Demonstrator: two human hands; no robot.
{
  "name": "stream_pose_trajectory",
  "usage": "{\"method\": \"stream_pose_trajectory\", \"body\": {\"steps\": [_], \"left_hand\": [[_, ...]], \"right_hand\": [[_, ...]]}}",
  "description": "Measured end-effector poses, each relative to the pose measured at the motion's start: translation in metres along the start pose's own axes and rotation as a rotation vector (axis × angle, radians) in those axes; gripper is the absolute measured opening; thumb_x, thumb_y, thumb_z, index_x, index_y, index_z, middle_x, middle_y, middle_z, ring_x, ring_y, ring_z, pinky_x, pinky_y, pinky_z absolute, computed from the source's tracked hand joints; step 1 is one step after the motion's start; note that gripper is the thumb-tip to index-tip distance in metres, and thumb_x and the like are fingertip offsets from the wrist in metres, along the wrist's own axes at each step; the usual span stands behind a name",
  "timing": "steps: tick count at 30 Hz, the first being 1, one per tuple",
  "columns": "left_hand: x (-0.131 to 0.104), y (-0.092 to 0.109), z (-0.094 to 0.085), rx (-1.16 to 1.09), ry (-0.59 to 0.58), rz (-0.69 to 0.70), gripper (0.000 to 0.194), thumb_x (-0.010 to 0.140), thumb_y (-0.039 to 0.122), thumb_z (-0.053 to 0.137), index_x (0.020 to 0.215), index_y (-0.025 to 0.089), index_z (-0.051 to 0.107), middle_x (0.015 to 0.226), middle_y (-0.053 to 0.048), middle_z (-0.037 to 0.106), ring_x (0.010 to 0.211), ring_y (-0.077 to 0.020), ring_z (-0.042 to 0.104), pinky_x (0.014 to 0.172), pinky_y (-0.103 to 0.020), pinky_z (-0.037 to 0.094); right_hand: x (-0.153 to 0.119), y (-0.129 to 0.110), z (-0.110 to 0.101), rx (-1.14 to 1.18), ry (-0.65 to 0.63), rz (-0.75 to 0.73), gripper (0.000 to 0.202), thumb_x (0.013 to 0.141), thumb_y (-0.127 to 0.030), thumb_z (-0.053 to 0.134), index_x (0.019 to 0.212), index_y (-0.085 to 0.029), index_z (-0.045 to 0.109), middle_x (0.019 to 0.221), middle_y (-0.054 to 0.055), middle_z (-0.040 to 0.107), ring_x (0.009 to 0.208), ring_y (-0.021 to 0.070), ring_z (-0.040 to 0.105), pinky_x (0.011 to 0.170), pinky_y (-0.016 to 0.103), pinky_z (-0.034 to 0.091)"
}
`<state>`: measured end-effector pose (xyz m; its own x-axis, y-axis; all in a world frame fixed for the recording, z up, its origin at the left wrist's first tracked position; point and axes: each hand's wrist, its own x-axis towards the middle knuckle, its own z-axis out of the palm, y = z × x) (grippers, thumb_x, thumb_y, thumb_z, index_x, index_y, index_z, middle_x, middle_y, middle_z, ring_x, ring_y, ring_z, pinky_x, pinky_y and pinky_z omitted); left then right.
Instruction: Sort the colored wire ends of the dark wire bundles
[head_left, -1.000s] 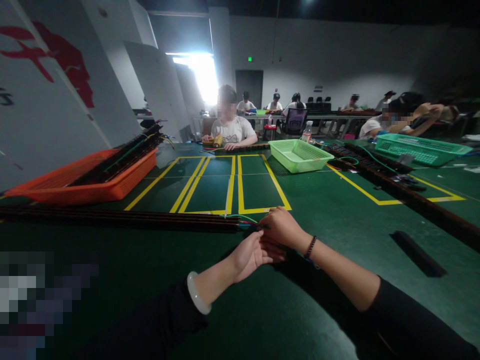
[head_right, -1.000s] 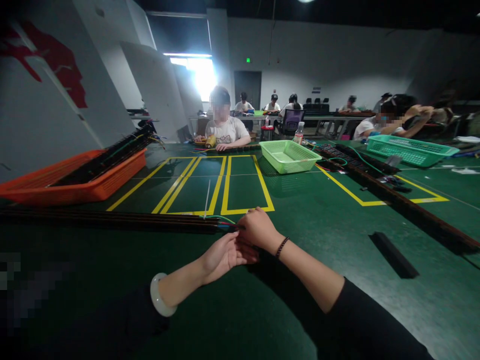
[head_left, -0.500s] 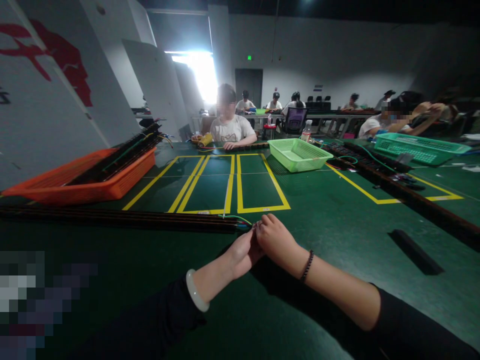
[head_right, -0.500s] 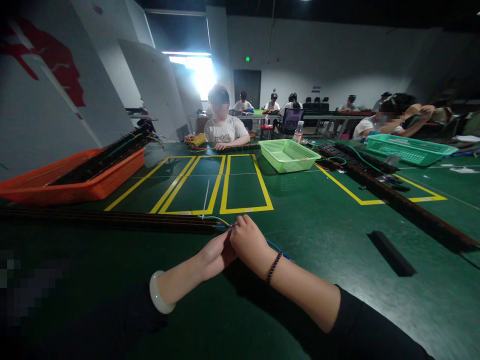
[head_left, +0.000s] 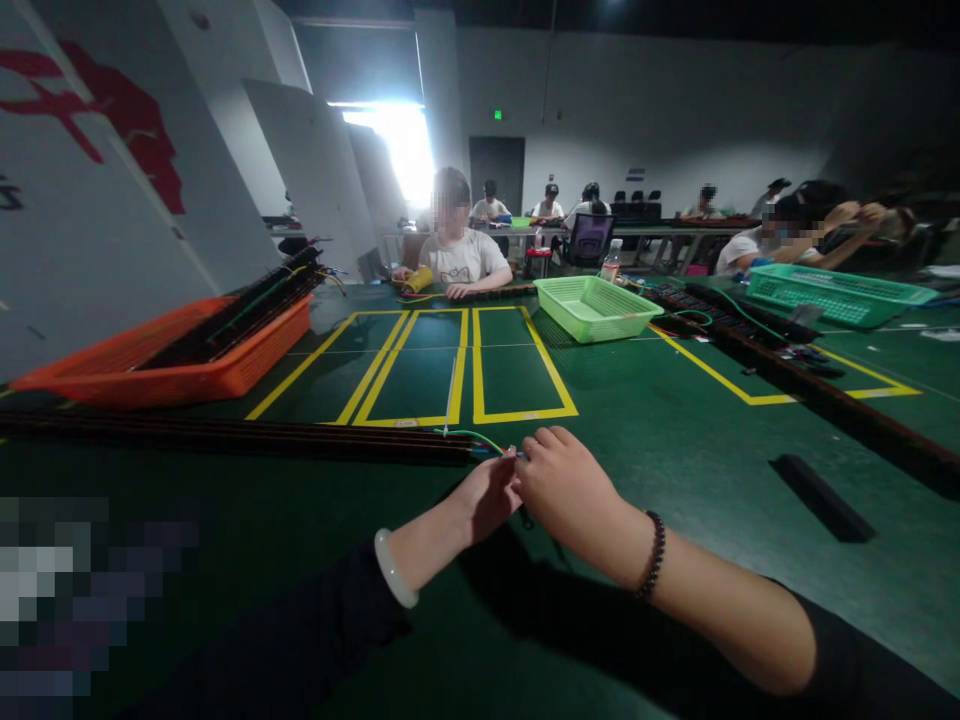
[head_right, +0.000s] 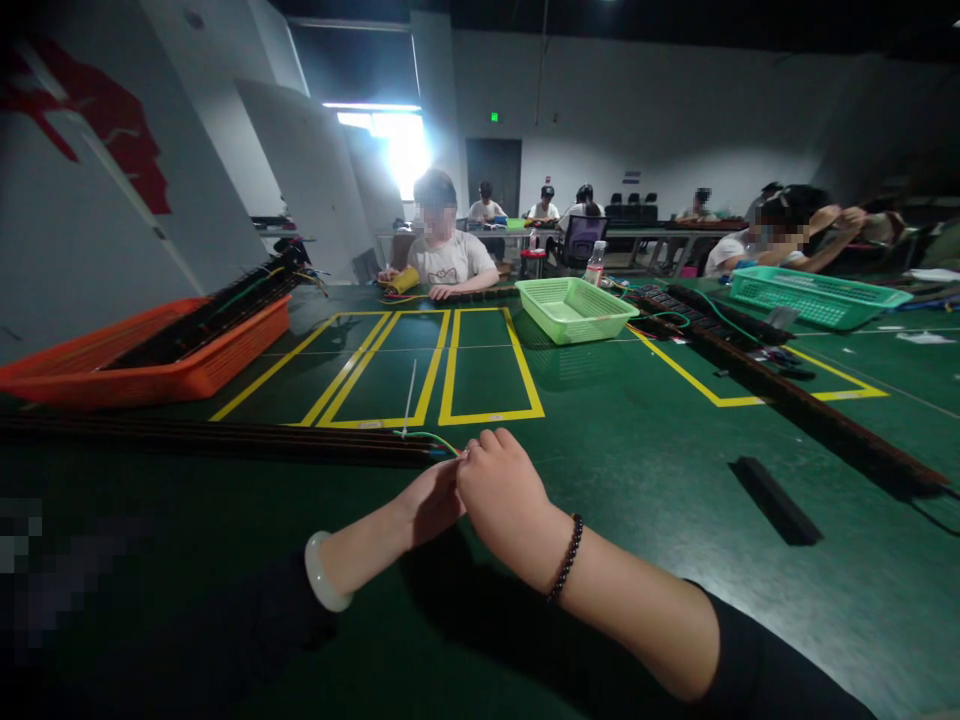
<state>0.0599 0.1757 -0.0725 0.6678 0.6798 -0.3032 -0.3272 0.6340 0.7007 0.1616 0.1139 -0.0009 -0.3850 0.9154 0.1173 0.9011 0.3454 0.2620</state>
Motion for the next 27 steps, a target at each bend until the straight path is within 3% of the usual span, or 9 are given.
{"method": "stream_pose_trajectory", "body": {"steps": [4,12,17,23,27], "left_hand": [[0.000,0.001,0.003,-0.102,-0.030,-0.050,0.015,0.083,0.013,0.047,0.069,0.017,0.050,0.063,0.002,0.050,0.057,-0.0085,0.046,0.059,-0.021,0.038],[-0.010,0.006,0.015,-0.006,0.001,-0.067,0.012,0.081,0.013,0.049,0.071,0.017,0.052,0.066,-0.001,0.055,0.065,-0.0126,0.054,0.064,-0.023,0.042],[-0.008,0.004,0.011,-0.031,-0.024,-0.065,0.013,0.085,0.017,0.046,0.074,0.017,0.054,0.071,-0.004,0.059,0.075,-0.0155,0.058,0.070,-0.026,0.044],[-0.003,-0.002,-0.002,-0.055,-0.123,-0.032,0.024,0.087,0.032,0.049,0.073,0.015,0.057,0.070,-0.003,0.061,0.067,-0.0131,0.058,0.072,-0.026,0.046],[-0.001,-0.004,-0.004,-0.032,-0.107,-0.032,0.026,0.086,0.035,0.052,0.074,0.013,0.058,0.071,-0.006,0.063,0.073,-0.0169,0.062,0.082,-0.034,0.046]], "right_hand": [[-0.001,-0.002,0.001,-0.003,-0.037,0.037,0.012,0.079,-0.014,0.058,0.086,-0.012,0.068,0.087,0.012,0.064,0.083,0.0236,0.053,0.069,0.035,0.036],[0.001,-0.008,0.016,-0.016,-0.066,0.096,0.021,0.082,-0.015,0.054,0.097,-0.009,0.067,0.095,0.016,0.062,0.087,0.0258,0.053,0.069,0.036,0.038],[0.000,-0.010,0.016,0.034,-0.093,0.115,0.025,0.080,-0.015,0.055,0.102,-0.007,0.064,0.095,0.017,0.063,0.087,0.0255,0.055,0.070,0.035,0.040],[-0.003,0.012,-0.006,0.211,-0.152,0.233,0.017,0.083,-0.025,0.050,0.085,-0.015,0.064,0.078,0.009,0.065,0.072,0.0213,0.061,0.059,0.029,0.040],[-0.001,0.034,-0.008,0.200,-0.107,0.330,0.020,0.087,-0.025,0.045,0.087,-0.015,0.063,0.080,0.010,0.065,0.073,0.0214,0.062,0.061,0.028,0.040]]}}
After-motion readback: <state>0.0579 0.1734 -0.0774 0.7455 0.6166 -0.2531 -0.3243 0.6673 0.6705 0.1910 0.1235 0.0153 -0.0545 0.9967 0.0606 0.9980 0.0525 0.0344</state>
